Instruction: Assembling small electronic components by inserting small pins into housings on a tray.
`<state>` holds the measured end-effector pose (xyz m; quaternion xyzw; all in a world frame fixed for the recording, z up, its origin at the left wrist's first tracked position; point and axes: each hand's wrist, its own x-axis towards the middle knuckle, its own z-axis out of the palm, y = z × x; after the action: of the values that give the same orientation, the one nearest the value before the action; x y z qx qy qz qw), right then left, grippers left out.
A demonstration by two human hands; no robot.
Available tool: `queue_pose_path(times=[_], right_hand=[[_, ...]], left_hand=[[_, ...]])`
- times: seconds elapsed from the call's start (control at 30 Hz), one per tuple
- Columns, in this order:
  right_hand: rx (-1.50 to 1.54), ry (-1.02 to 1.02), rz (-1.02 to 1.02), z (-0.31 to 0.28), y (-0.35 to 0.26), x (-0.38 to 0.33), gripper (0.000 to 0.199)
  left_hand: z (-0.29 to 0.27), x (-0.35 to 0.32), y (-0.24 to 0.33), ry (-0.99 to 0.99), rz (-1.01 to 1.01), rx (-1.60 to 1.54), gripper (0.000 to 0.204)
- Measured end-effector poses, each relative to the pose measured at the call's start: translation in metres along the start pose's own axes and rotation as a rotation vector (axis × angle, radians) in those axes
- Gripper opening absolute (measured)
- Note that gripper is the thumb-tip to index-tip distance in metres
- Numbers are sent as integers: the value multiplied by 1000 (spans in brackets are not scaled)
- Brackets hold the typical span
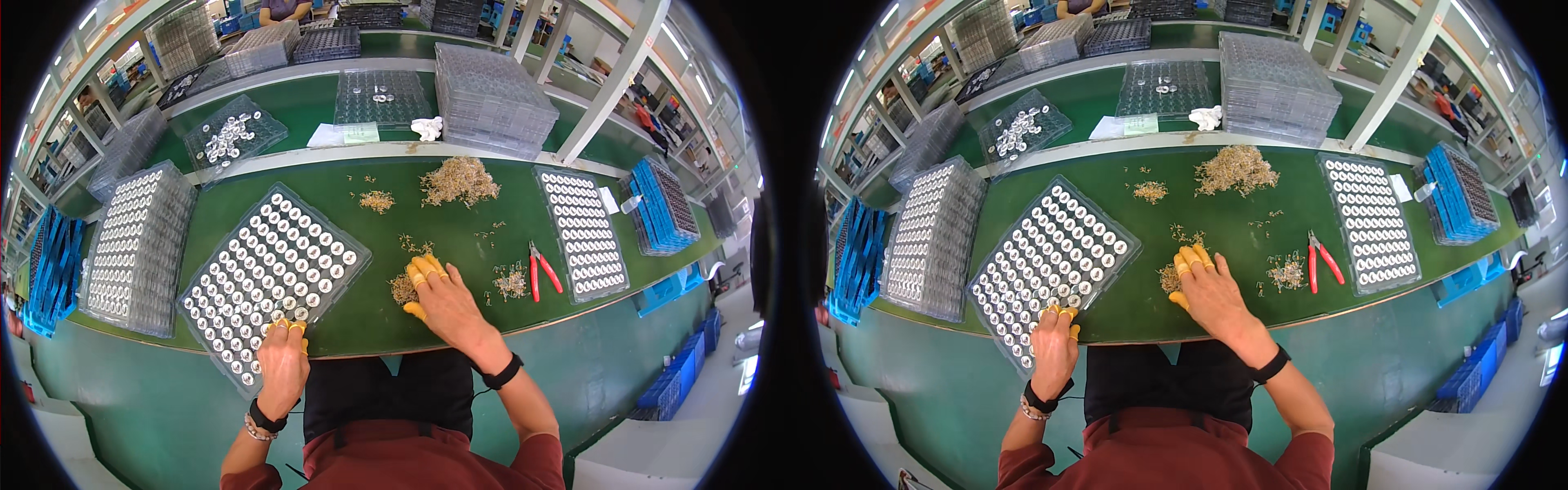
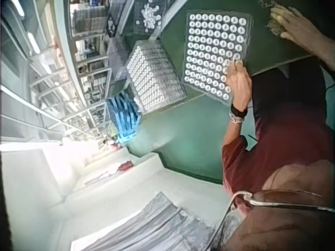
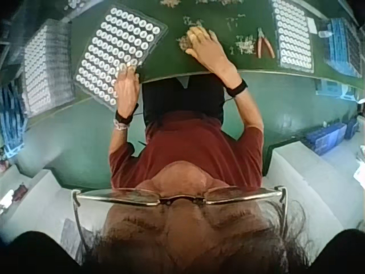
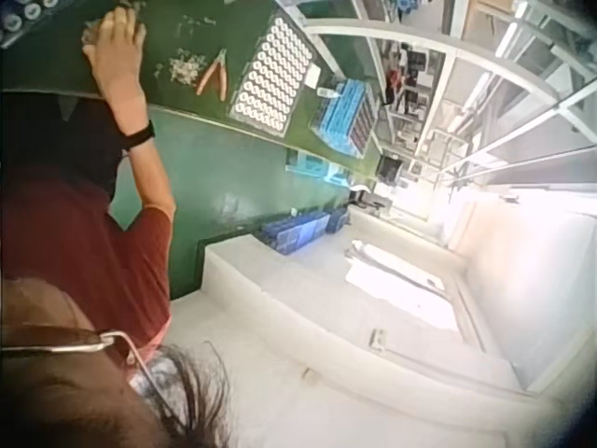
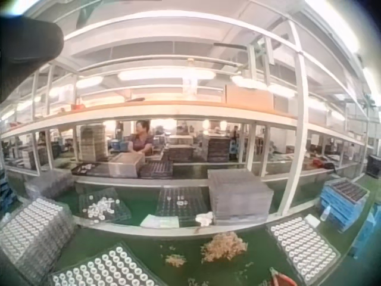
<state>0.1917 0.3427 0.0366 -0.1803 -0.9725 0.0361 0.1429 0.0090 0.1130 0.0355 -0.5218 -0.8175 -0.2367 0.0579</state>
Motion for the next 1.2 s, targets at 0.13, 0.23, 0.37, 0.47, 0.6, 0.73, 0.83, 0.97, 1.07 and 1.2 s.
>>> queue_pose_path(times=[0.13,0.23,0.37,0.47,0.6,0.73,0.83,0.97,1.07,1.2], right_hand=[[36,-74,-61,-21,17,18,44],[59,-153,-86,-12,29,38,43],[2,-175,-146,7,40,53,38],[32,-171,-155,5,43,45,37],[173,-132,-91,-23,45,30,37],[266,36,29,-33,43,-3,38],[251,2,106,-33,25,-15,38],[134,81,-134,-12,-2,-10,38],[105,-2,-78,-4,-5,-14,38],[112,31,1,-11,3,-29,34]], left_hand=[[3,0,3,29,64,-28,29],[2,1,10,38,91,-39,28],[3,2,11,25,133,-32,27],[-2,0,11,-13,133,-66,26],[-2,-3,9,-8,153,-83,24],[-6,2,-1,-7,152,-54,23],[-5,8,-7,-26,143,-39,20],[-3,9,-5,-23,138,-27,18],[-7,6,-2,18,70,-78,19],[-12,-4,7,110,-98,-204,18]])
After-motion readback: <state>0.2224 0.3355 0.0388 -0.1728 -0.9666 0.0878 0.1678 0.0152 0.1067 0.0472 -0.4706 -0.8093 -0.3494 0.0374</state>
